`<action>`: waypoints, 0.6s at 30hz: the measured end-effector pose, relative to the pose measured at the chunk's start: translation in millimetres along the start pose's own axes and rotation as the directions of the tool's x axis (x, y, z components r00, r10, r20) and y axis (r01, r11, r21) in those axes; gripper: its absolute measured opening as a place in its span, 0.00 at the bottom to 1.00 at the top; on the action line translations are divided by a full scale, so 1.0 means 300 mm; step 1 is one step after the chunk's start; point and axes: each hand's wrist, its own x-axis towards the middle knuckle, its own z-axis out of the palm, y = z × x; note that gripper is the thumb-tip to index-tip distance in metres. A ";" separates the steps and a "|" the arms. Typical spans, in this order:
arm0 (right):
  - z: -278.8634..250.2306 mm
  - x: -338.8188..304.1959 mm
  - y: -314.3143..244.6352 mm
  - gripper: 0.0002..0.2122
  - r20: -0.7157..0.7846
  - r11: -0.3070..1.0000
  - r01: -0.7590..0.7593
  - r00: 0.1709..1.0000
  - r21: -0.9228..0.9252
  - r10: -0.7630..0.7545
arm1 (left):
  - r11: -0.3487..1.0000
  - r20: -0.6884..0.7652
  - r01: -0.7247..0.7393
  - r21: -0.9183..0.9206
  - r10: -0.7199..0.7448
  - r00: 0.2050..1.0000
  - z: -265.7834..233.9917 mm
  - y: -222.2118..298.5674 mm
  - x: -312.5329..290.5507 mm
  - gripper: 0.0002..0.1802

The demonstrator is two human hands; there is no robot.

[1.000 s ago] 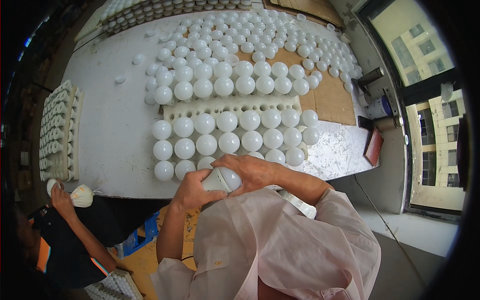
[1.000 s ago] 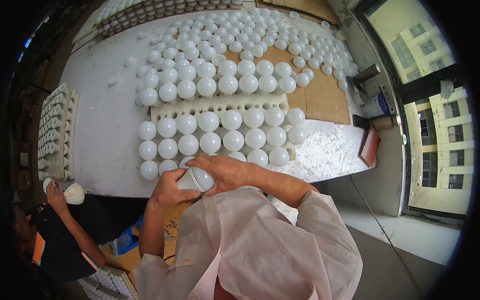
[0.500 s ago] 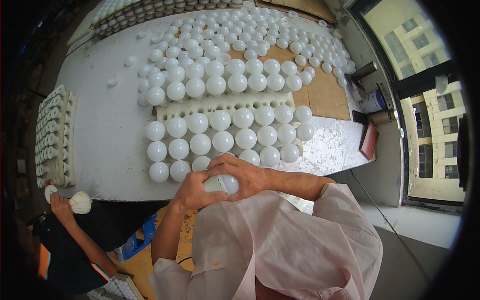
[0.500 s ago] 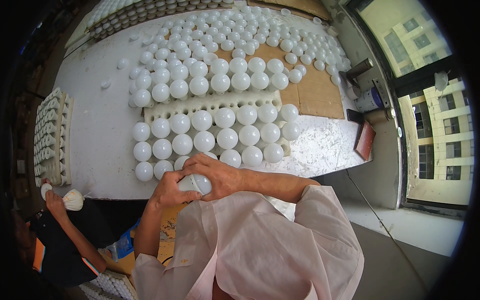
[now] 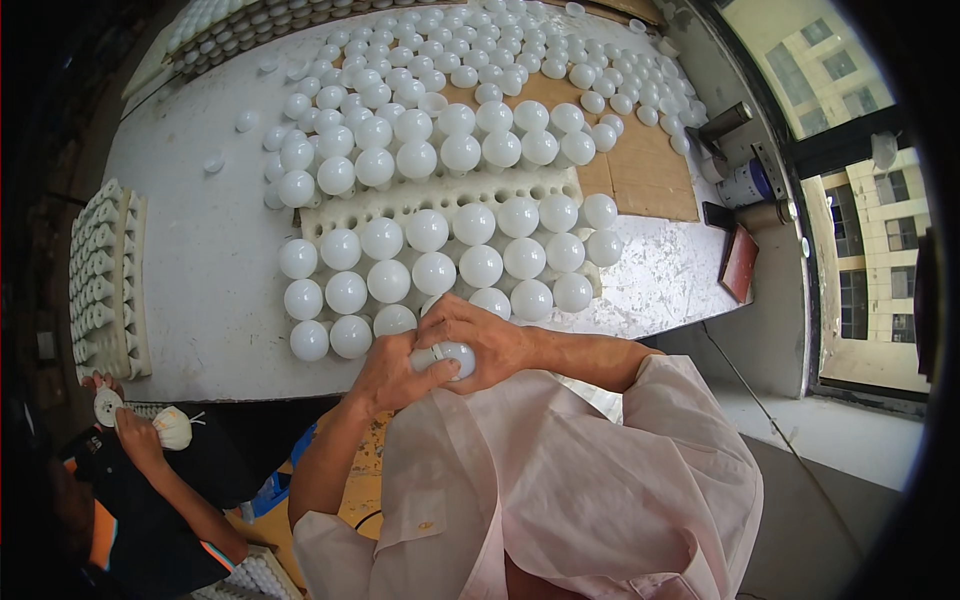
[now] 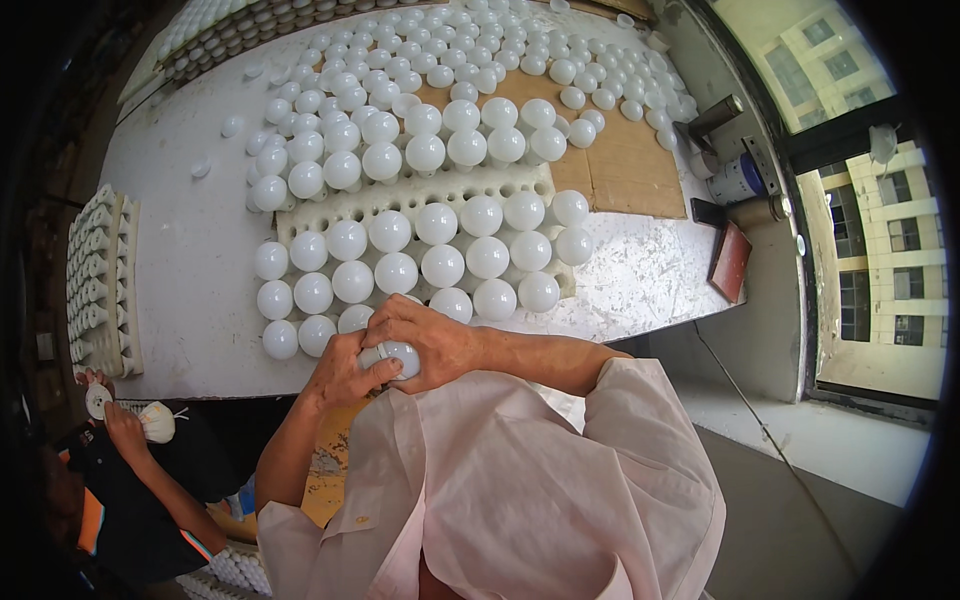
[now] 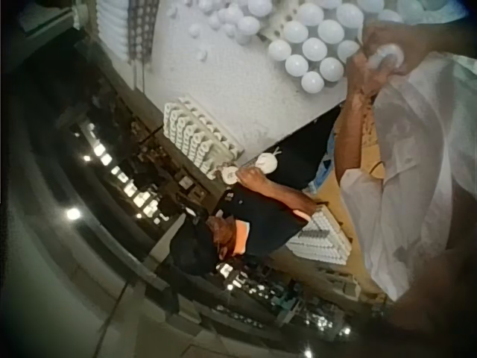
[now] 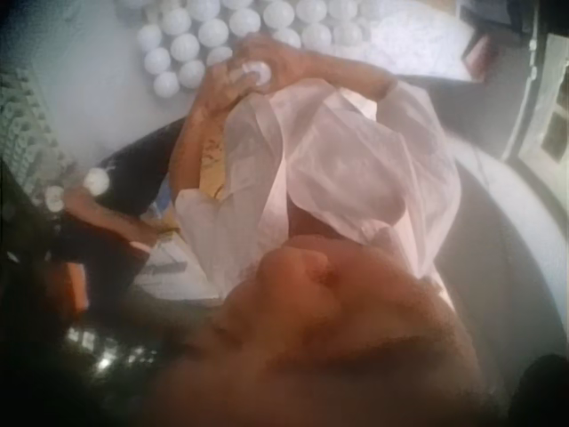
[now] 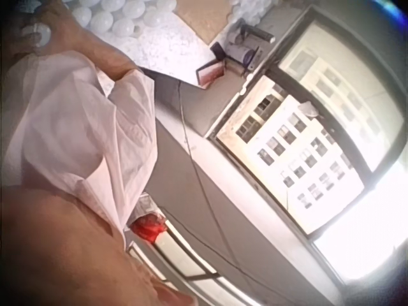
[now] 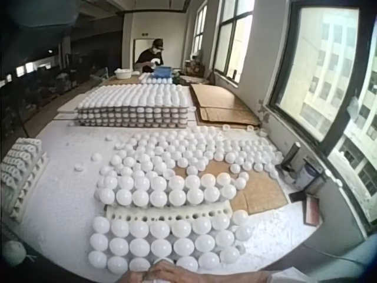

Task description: Assembling LED light bulbs by pressing the outer diffuser onto the base assembly and placing them into a holding tray.

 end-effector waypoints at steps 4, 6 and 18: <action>-0.001 -0.011 0.007 0.26 -0.006 1.000 -0.021 1.000 0.017 0.021 | 0.989 -0.003 0.117 -0.089 -0.117 0.993 0.019 -0.004 0.007 0.29; 0.001 -0.021 0.012 0.26 -0.011 0.999 -0.044 0.999 0.023 0.044 | 0.995 0.019 0.091 -0.041 -0.090 0.996 0.023 -0.003 0.011 0.25; -0.003 -0.035 -0.026 0.18 -0.113 0.994 0.107 0.988 0.009 -0.105 | 0.982 0.011 0.163 -0.091 -0.163 0.987 0.063 0.039 0.011 0.28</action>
